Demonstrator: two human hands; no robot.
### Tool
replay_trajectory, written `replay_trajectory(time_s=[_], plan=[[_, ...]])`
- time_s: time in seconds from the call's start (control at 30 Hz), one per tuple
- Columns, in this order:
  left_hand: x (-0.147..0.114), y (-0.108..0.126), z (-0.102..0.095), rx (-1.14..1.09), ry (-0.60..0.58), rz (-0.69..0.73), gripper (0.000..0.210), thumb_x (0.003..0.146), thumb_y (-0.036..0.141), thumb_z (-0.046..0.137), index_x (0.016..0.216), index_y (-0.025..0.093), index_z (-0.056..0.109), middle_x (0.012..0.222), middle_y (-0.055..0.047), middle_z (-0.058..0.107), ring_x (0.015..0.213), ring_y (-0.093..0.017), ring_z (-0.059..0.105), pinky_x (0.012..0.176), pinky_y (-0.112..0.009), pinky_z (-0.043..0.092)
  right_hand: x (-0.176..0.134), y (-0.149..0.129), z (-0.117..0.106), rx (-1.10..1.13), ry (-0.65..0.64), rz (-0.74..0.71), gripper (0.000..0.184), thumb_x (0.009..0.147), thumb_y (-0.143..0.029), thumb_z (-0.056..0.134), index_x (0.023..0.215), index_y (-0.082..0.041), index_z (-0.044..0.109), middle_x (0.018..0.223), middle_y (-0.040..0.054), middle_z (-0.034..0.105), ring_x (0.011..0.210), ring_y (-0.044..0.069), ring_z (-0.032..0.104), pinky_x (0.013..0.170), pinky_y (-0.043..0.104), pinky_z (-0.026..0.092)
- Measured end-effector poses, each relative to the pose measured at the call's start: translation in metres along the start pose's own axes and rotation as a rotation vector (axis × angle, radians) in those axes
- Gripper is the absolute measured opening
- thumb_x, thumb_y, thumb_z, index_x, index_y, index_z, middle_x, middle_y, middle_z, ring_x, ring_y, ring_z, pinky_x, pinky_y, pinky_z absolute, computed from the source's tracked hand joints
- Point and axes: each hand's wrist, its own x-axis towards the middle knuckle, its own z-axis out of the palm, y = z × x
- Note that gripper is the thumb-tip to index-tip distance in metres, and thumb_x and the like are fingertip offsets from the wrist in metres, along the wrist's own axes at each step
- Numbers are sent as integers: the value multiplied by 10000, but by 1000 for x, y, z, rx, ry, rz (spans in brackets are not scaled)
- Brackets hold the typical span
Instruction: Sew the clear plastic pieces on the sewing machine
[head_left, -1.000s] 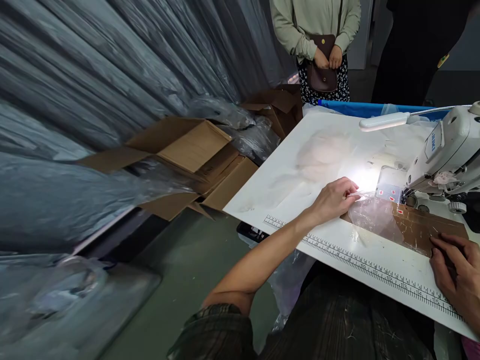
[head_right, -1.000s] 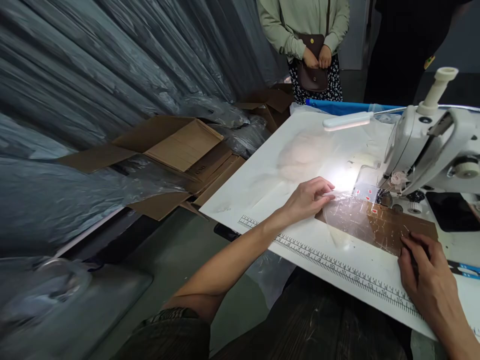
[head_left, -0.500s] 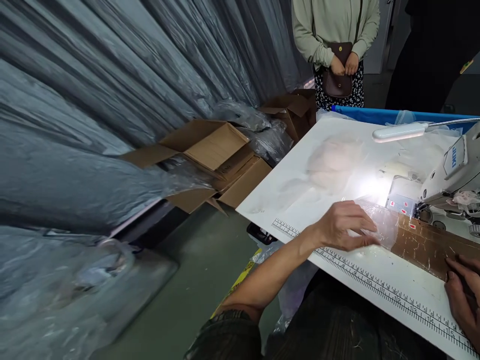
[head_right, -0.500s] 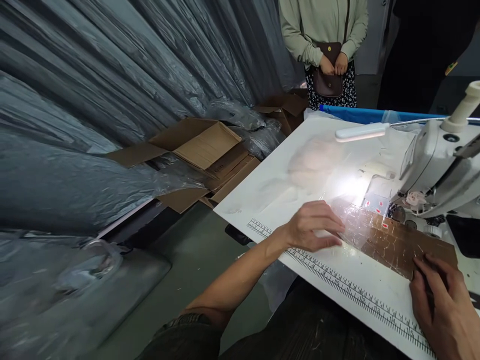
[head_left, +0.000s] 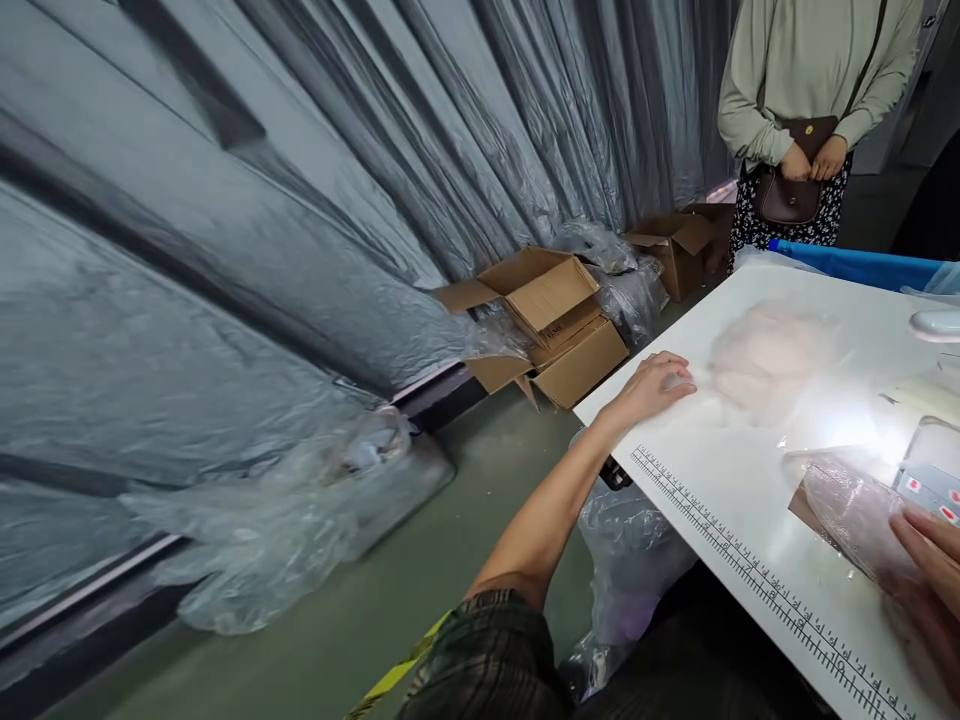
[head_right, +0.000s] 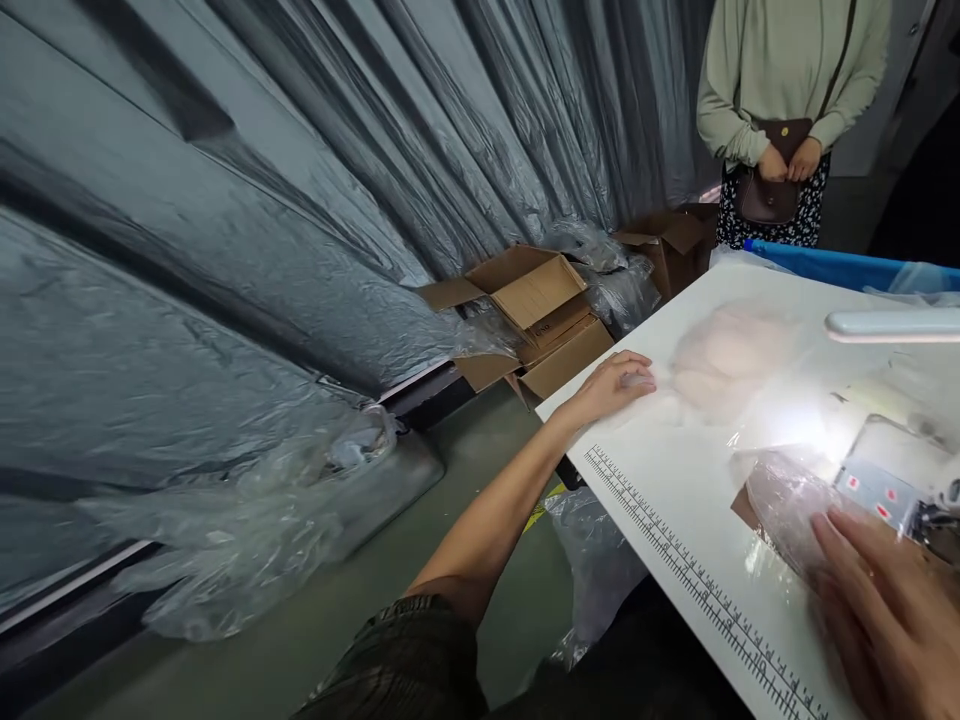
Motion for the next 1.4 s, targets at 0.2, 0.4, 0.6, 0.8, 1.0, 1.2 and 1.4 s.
replay_trajectory(time_s=[0.2,0.4,0.6,0.8,1.0,1.2,1.4], plan=[[-21,-6,-17,-507,3,-166,460,725,580,769,759,127,700,801,-28,675,763,-136,612,714,-232,471,73,-24,23,17,-255,-6,300,953,-391,430,882,-233,675,752,61,660,578,202,618,477,332,505],[-38,5,-33,-659,-15,-230,769,643,877,605,703,113,667,614,-12,614,529,-91,550,494,-200,428,113,-44,56,56,207,25,256,943,-315,473,1061,-190,663,883,110,634,744,234,607,670,412,535],[-41,57,-20,-967,-302,-270,663,593,743,785,729,107,654,618,-6,628,521,-100,592,462,-189,454,106,-59,47,293,-278,119,691,859,-518,555,1468,-213,436,1342,198,536,1097,342,585,627,428,577],[-28,125,17,-853,-797,-22,515,701,599,793,792,130,599,657,38,571,502,-54,544,447,-174,415,71,-67,-11,660,-501,428,635,857,-553,576,1393,-216,530,958,95,700,732,185,645,586,322,560],[-2,169,74,-706,-808,160,455,720,223,800,1092,140,552,871,-3,634,646,-75,609,591,-220,493,7,-61,-76,243,-255,443,338,869,-427,594,1125,-231,697,928,85,695,738,191,639,598,304,532],[25,175,132,-875,-870,11,393,720,-55,631,1065,113,544,968,-66,680,789,-88,645,755,-253,501,-19,-52,-107,275,-346,511,326,907,-472,549,1011,-238,752,917,78,704,696,155,639,510,248,502],[27,172,135,-933,-911,-44,356,759,-53,571,1073,114,567,970,-73,698,818,-89,649,749,-230,491,1,-9,-84,311,-288,686,466,855,-552,514,1084,-195,707,909,80,721,697,183,625,572,299,497]])
